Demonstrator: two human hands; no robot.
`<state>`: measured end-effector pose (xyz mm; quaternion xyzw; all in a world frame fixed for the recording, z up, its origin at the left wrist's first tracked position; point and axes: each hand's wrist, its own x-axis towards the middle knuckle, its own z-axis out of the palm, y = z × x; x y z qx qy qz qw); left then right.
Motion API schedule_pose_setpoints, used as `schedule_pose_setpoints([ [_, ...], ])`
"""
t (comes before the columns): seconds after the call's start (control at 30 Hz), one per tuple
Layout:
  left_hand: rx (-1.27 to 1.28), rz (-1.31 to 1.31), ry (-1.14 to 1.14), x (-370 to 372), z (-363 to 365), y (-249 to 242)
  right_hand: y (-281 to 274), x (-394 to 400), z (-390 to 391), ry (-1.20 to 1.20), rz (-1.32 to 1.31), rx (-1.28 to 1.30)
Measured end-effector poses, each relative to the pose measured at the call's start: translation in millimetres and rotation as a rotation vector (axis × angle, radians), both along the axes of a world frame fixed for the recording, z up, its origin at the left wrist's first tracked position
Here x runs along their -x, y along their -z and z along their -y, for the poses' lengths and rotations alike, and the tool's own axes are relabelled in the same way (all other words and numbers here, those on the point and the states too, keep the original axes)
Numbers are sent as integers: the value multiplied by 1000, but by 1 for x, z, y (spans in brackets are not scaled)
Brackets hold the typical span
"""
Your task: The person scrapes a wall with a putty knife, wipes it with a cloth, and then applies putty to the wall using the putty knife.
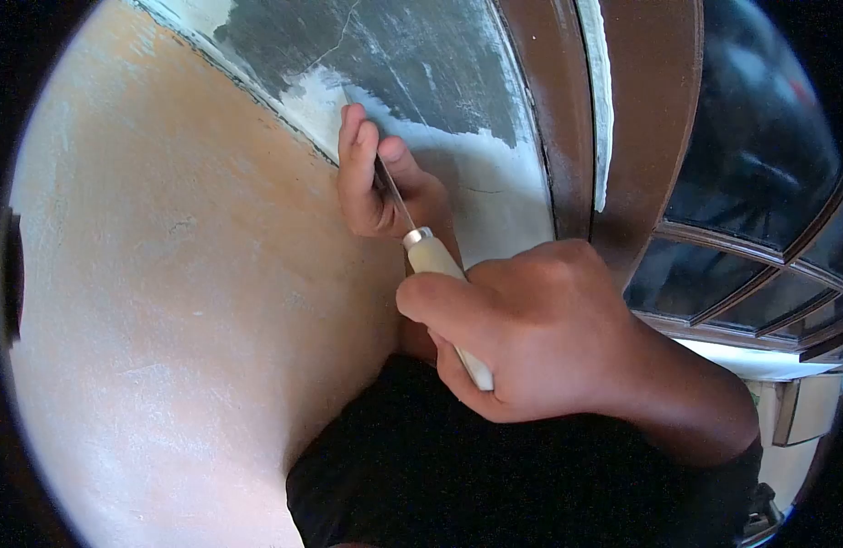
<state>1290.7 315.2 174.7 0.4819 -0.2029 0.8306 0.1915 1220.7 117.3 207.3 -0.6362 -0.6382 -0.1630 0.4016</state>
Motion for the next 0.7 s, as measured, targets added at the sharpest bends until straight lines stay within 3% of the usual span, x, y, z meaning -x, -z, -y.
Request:
schedule_pose_setpoints([
  [0.7, 29, -12, 5, 1, 0, 1, -10, 1, 2, -25, -57, 46],
])
